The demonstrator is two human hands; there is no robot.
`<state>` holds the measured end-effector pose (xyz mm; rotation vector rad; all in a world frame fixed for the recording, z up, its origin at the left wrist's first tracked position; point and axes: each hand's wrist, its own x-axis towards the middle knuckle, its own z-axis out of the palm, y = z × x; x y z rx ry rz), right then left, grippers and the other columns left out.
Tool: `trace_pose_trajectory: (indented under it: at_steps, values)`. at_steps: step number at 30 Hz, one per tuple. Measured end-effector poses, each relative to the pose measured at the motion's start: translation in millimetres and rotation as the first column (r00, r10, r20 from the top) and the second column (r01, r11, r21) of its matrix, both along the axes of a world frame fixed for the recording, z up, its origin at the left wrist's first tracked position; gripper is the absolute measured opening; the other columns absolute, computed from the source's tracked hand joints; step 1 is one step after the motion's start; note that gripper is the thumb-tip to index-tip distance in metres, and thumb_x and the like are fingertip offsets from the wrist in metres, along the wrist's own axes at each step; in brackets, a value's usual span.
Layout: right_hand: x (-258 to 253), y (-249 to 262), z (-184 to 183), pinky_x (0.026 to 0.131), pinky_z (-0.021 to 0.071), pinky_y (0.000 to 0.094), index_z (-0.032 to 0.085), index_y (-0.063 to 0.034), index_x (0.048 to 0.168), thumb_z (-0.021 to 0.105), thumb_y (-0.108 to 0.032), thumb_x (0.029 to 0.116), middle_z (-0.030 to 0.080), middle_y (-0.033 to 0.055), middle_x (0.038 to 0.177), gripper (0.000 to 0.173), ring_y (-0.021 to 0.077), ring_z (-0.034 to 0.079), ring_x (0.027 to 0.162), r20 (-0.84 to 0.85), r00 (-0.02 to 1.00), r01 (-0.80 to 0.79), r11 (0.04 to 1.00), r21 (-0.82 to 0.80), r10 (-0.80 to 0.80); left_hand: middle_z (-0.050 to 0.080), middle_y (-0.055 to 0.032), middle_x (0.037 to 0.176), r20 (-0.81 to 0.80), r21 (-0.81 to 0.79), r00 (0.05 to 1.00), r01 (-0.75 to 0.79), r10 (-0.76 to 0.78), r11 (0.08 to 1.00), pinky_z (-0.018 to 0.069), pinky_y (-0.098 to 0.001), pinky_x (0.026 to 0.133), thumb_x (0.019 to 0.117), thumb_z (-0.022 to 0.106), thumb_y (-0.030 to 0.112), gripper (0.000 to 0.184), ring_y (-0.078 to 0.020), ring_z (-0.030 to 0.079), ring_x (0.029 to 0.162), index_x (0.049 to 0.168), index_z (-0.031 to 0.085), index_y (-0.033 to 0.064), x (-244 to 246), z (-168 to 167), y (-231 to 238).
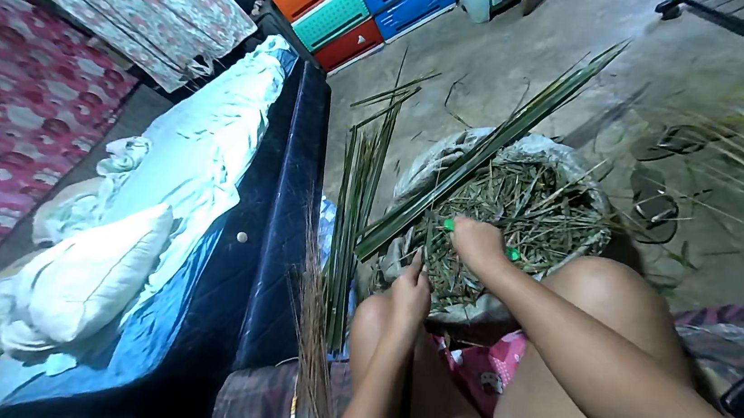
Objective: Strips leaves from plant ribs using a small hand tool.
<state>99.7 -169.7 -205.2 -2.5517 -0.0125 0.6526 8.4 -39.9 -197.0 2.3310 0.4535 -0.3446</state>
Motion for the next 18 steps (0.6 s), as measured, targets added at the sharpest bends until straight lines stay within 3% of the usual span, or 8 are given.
trace_pose_trajectory:
  at_steps: [3,6,9,12,14,16,18]
  values:
    - [-1,-5,2,0.096,0.05,0.0635,0.06,0.0005,0.134,0.048,-0.026,0.109,0.066,0.026,0.129,0.038,0.0444,0.064,0.121,-0.038,0.999,-0.005,0.997,0.071,0.008,0.065,-0.0096,0.084,0.001,0.013,1.0,0.013,-0.013,1.0,0.0492,-0.0346,0.068,0.1125,0.04,0.021,0.044,-0.016,0.056,0.067,0.155,0.046,0.0121,0,-1,5]
    - [-24,2,9,0.095,0.0488,0.0641,0.063,0.0009,0.126,0.046,-0.029,0.1092,0.066,0.0255,0.124,0.038,0.043,0.064,0.119,-0.09,0.983,-0.138,0.97,0.201,0.158,0.066,-0.0111,0.085,-0.007,0.046,1.0,0.009,-0.008,0.999,0.0502,-0.037,0.064,0.112,0.04,0.024,0.044,-0.0184,0.057,0.065,0.154,0.049,0.0132,2,-3,12]
    - [-43,12,11,0.094,0.0497,0.0629,0.064,0.0009,0.122,0.047,-0.029,0.1092,0.067,0.0247,0.122,0.037,0.0424,0.065,0.118,-0.081,0.963,-0.236,0.952,0.195,0.255,0.07,-0.018,0.097,-0.01,0.143,0.999,0.032,-0.031,0.989,0.0536,-0.0481,0.083,0.1113,0.04,0.023,0.039,-0.0285,0.067,0.085,0.138,0.061,0.0034,2,2,7]
    - [-26,6,3,0.096,0.0505,0.0639,0.061,0.0019,0.129,0.049,-0.024,0.1077,0.066,0.0261,0.127,0.036,0.0445,0.064,0.121,-0.058,0.99,-0.123,0.988,0.088,0.129,0.07,-0.0213,0.121,-0.048,0.208,0.994,0.104,-0.096,0.973,0.0504,-0.0524,0.099,0.1115,0.039,0.023,0.047,-0.0336,0.068,0.108,0.157,0.044,0.0131,-5,7,0]
    - [-2,-8,-3,0.097,0.0497,0.0644,0.061,0.002,0.132,0.049,-0.023,0.1084,0.066,0.0271,0.129,0.036,0.045,0.063,0.122,-0.052,0.999,0.015,0.998,0.064,-0.012,0.067,-0.0217,0.129,-0.07,0.24,0.99,0.134,-0.12,0.961,0.0484,-0.0543,0.104,0.1116,0.039,0.023,0.049,-0.0354,0.066,0.118,0.16,0.039,0.0156,-11,11,-5]
    - [11,-18,-4,0.097,0.0497,0.0638,0.063,0.0009,0.129,0.049,-0.026,0.1087,0.066,0.0258,0.127,0.036,0.0436,0.064,0.121,-0.049,0.997,0.07,0.994,0.086,-0.066,0.067,-0.022,0.128,-0.063,0.262,0.99,0.14,-0.127,0.955,0.0487,-0.0534,0.104,0.111,0.04,0.021,0.049,-0.0356,0.066,0.118,0.159,0.04,0.0147,-15,13,-7]
    - [0,-15,5,0.098,0.0482,0.0649,0.063,0.0018,0.129,0.048,-0.028,0.1089,0.066,0.0265,0.128,0.039,0.044,0.063,0.122,-0.079,0.997,-0.006,0.988,0.152,0.019,0.068,-0.0217,0.127,-0.055,0.281,0.991,0.136,-0.126,0.95,0.0491,-0.053,0.103,0.1109,0.04,0.021,0.049,-0.0357,0.066,0.117,0.159,0.04,0.0145,-15,13,-5]
